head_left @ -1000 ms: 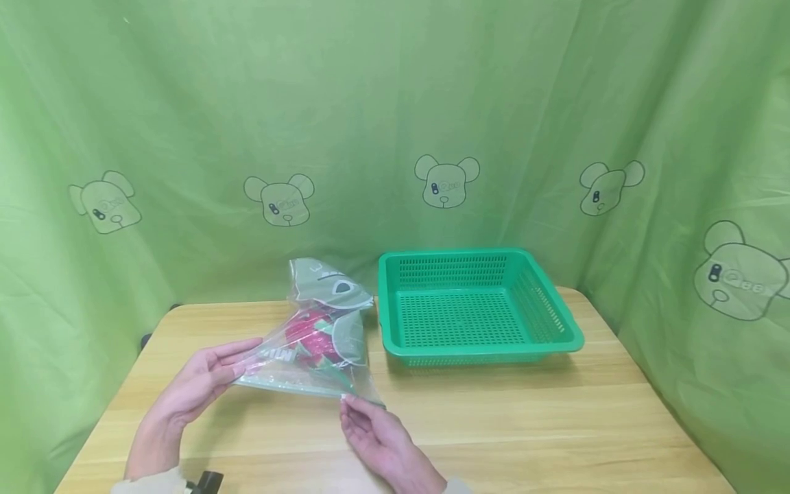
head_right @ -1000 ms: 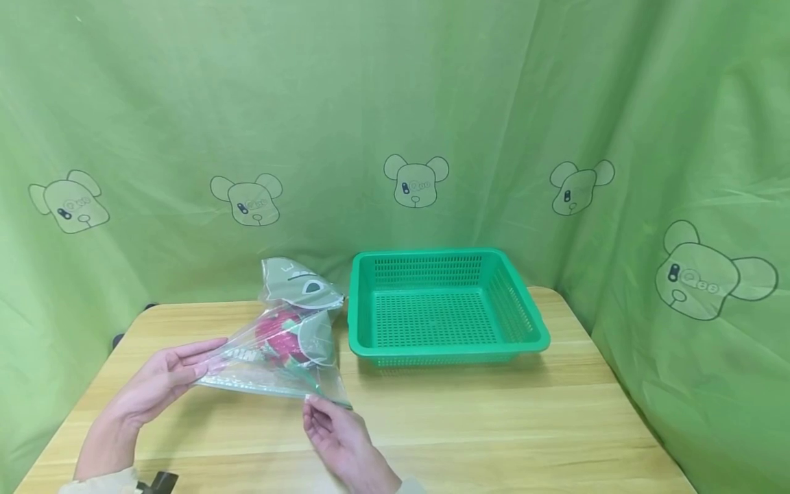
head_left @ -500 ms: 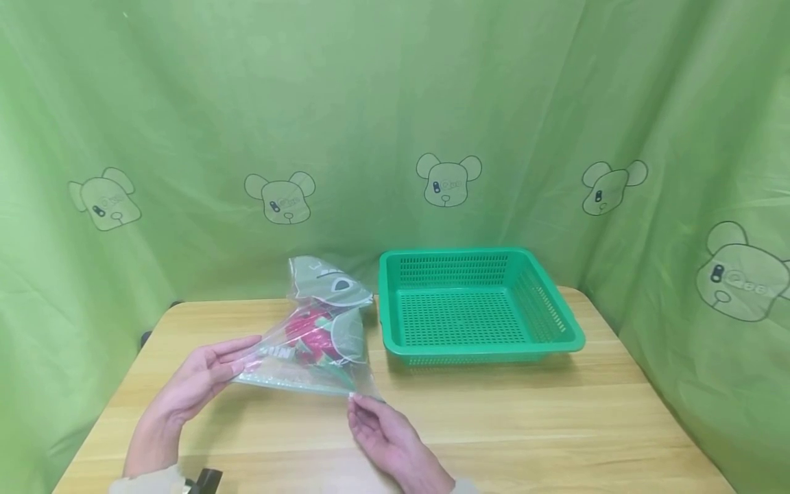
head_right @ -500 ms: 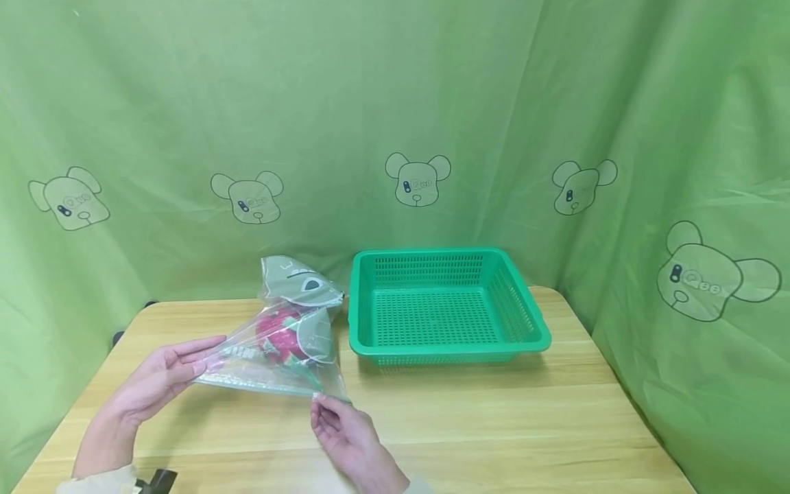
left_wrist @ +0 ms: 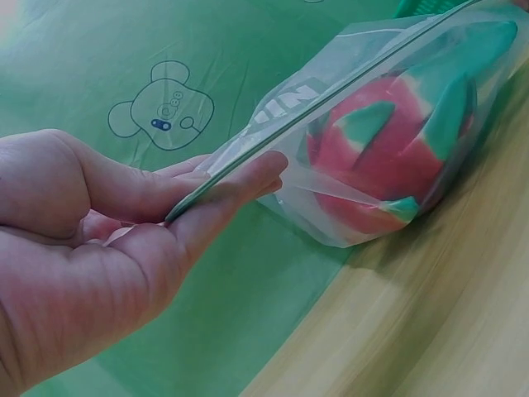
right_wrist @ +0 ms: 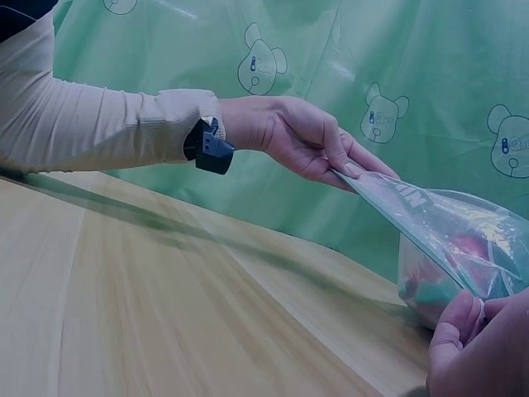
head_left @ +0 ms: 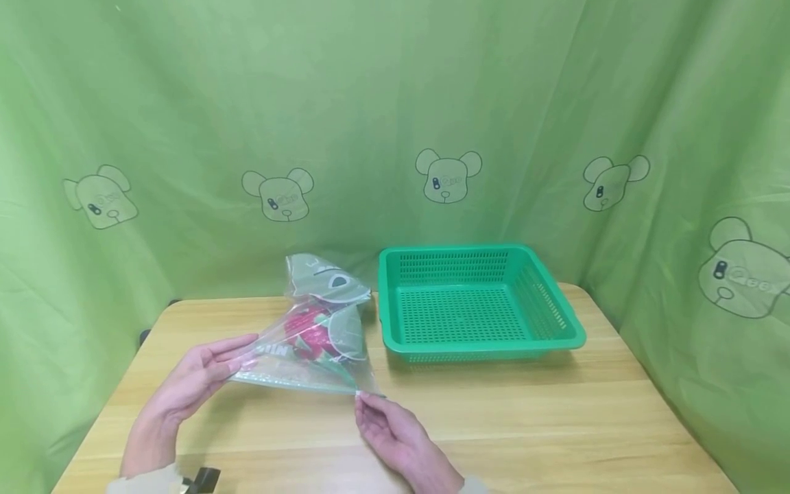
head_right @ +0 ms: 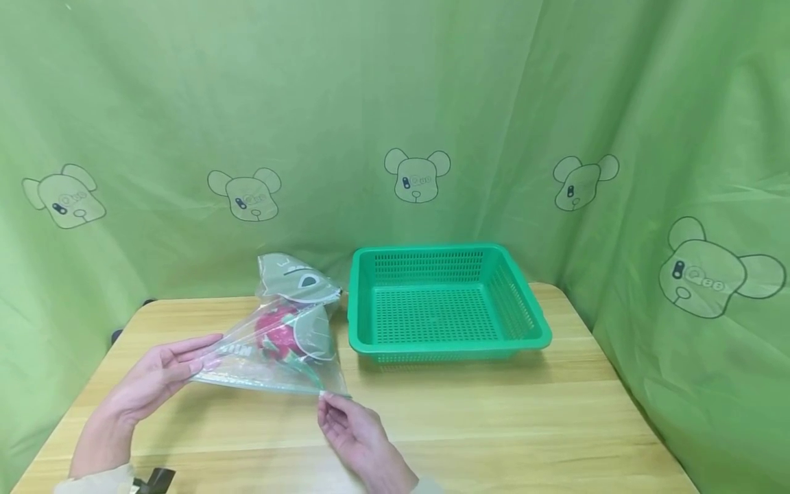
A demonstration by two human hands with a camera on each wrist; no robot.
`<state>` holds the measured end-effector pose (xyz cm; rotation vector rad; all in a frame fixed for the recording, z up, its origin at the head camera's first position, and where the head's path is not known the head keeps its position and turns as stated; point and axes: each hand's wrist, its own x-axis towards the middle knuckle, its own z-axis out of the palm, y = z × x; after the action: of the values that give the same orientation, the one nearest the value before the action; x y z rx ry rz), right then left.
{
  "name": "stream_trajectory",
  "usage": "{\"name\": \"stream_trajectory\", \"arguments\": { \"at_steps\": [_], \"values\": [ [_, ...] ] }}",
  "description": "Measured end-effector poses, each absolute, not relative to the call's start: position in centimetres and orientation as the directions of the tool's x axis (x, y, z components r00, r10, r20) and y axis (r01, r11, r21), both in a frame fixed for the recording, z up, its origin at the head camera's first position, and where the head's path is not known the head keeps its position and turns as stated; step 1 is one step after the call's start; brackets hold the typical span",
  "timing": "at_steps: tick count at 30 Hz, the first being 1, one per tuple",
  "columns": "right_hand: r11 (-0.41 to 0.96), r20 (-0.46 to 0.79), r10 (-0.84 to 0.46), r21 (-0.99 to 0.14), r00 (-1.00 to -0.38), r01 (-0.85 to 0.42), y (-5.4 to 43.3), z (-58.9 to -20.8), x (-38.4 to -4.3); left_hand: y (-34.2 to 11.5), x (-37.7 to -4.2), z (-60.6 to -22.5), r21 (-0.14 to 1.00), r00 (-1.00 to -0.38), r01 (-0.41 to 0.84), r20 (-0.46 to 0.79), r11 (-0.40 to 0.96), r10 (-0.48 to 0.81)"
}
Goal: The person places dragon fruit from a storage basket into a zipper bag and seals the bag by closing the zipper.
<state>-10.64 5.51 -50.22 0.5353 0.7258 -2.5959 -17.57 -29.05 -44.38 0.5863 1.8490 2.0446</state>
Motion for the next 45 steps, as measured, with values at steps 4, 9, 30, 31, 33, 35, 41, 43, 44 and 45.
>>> {"name": "stream_trajectory", "arguments": {
  "at_steps": [4,9,30,31,33,35,41,43,44,45],
  "values": [
    [-0.788,-0.458,-0.259,-0.41,-0.851,0.46,5.9,-50.2,-10.6,-29.2,-17.6,-44.4,0.994,-0.868,0.031,0.08,-0.106,0.491],
    [-0.78,-0.451,-0.261,-0.423,-0.854,0.461,6.4,-50.2,-10.6,-29.3,-17.7,-44.4,0.993,-0.864,0.029,0.083,-0.116,0.496],
    [-0.725,-0.438,-0.233,-0.516,-0.868,0.455,8.0,-50.3,-10.5,-29.6,-17.6,-44.6,0.99,-0.866,0.006,0.077,-0.144,0.494],
    [-0.724,-0.437,-0.235,-0.518,-0.869,0.456,8.0,-50.4,-10.6,-29.6,-17.6,-44.6,0.99,-0.867,0.006,0.076,-0.143,0.493],
    [-0.721,-0.434,-0.236,-0.522,-0.869,0.456,8.1,-50.4,-10.6,-29.5,-17.5,-44.6,0.99,-0.868,0.004,0.074,-0.143,0.491],
    [-0.718,-0.43,-0.237,-0.526,-0.871,0.455,8.2,-50.5,-10.6,-29.5,-17.5,-44.5,0.99,-0.869,0.002,0.071,-0.141,0.489],
    [-0.71,-0.423,-0.225,-0.545,-0.878,0.445,8.4,-50.7,-10.6,-29.5,-17.5,-44.6,0.989,-0.863,-0.001,0.074,-0.148,0.499],
    [-0.706,-0.418,-0.225,-0.552,-0.88,0.443,8.4,-50.7,-10.6,-29.6,-17.5,-44.6,0.989,-0.861,0.007,0.081,-0.148,0.502],
    [-0.704,-0.415,-0.228,-0.555,-0.881,0.443,8.4,-50.7,-10.6,-29.7,-17.5,-44.6,0.989,-0.86,0.013,0.085,-0.146,0.504],
    [-0.702,-0.413,-0.23,-0.557,-0.881,0.444,8.4,-50.7,-10.6,-29.7,-17.5,-44.6,0.989,-0.858,0.018,0.09,-0.145,0.506]
  ]
}}
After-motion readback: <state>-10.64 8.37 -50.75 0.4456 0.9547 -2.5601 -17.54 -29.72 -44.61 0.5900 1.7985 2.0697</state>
